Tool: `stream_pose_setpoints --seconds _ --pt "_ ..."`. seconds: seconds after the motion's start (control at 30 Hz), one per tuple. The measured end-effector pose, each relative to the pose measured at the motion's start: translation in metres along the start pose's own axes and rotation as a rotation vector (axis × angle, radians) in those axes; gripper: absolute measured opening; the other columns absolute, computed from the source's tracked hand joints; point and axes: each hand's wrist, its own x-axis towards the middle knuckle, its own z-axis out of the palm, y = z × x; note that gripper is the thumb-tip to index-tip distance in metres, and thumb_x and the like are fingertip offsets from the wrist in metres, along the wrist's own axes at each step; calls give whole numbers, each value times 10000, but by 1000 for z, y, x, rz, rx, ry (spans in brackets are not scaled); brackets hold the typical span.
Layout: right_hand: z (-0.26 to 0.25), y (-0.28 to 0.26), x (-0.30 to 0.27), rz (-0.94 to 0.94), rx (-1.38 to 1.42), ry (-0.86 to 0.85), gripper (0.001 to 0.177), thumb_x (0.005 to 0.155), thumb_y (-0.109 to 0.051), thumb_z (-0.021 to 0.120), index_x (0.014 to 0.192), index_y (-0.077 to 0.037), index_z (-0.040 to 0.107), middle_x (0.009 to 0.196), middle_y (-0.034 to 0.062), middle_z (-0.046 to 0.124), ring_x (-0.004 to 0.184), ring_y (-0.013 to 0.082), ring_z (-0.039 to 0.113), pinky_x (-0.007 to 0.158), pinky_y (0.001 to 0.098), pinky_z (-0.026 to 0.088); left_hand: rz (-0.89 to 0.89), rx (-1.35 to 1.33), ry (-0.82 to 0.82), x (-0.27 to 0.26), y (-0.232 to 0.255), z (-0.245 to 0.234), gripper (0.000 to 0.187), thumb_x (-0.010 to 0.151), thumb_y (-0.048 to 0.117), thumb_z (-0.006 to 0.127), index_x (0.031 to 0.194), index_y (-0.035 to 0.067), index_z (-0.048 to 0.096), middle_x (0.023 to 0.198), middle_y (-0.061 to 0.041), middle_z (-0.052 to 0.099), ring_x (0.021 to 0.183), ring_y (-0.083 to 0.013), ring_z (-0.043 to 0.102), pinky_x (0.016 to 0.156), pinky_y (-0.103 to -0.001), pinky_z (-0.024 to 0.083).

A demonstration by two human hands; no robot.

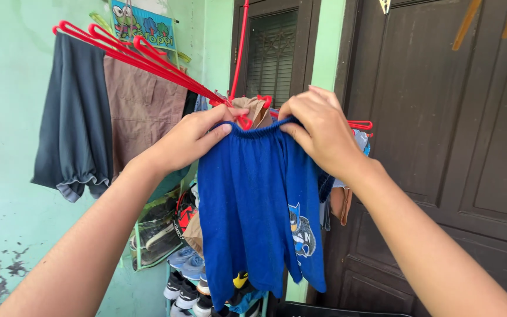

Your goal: The recorder hangs several small items of clothing, such as children's shorts and pants, on hangers and a clothesline.

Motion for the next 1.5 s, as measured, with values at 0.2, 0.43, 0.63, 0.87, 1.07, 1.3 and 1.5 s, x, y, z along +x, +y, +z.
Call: stream_pose_setpoints --seconds 0.2,0.43,0.63,0.87,1.07,1.3,1.5 --pt "-24 -23 29 -176 34 27 172 899 -61 710 983 -48 561 1473 176 551 1289 349 541 1068 472 428 -123 -110 87 11 6 12 151 1048 147 515 1108 15 561 1381 -117 671 1278 -227 644 1028 -359 500" --pt "-25 -15 46 19 71 -248 188 992 -166 651 1102 -48 555 1088 152 702 1106 352 649 941 451 473 -163 -131 166 2 1 8 159 1079 174 510 1105 31 575 1212 -81 701 1183 -182 659 1025 -338 500" --pt "-6 -18 43 29 -82 -296 243 982 -256 666 1128 -85 575 882 145 716 866 367 684 723 495 496 -221 -318 237 -8 -5 11 190 1072 152 483 1164 35 602 1269 -96 668 1239 -170 585 1107 -338 431" --pt "25 -2 33 198 435 -225 169 906 -204 752 1017 -78 727 941 68 770 884 164 735 781 310 557 -326 -643 238 -26 -23 31 87 935 41 459 950 38 545 1367 -162 666 1342 -222 575 1132 -362 416" --pt "38 5 32 99 681 -274 158 933 -129 754 1067 -47 774 1042 38 762 988 118 718 897 286 568 -265 -671 215 -26 -43 50 77 915 16 487 972 46 528 1322 -163 657 1354 -219 560 1151 -353 424" --pt "43 5 32 191 527 -446 219 871 -206 809 1029 -55 799 966 48 785 917 130 718 851 287 558 -310 -601 198 -24 -42 53 245 857 -63 525 1066 64 499 1385 -123 628 1245 -131 562 941 -260 484" --pt "51 16 30 111 629 -291 241 910 -201 787 1078 -28 787 1049 53 745 975 112 698 853 266 549 -291 -556 221 -18 -45 51 280 887 -72 516 1136 52 491 1380 -128 644 1231 -132 580 872 -279 489"
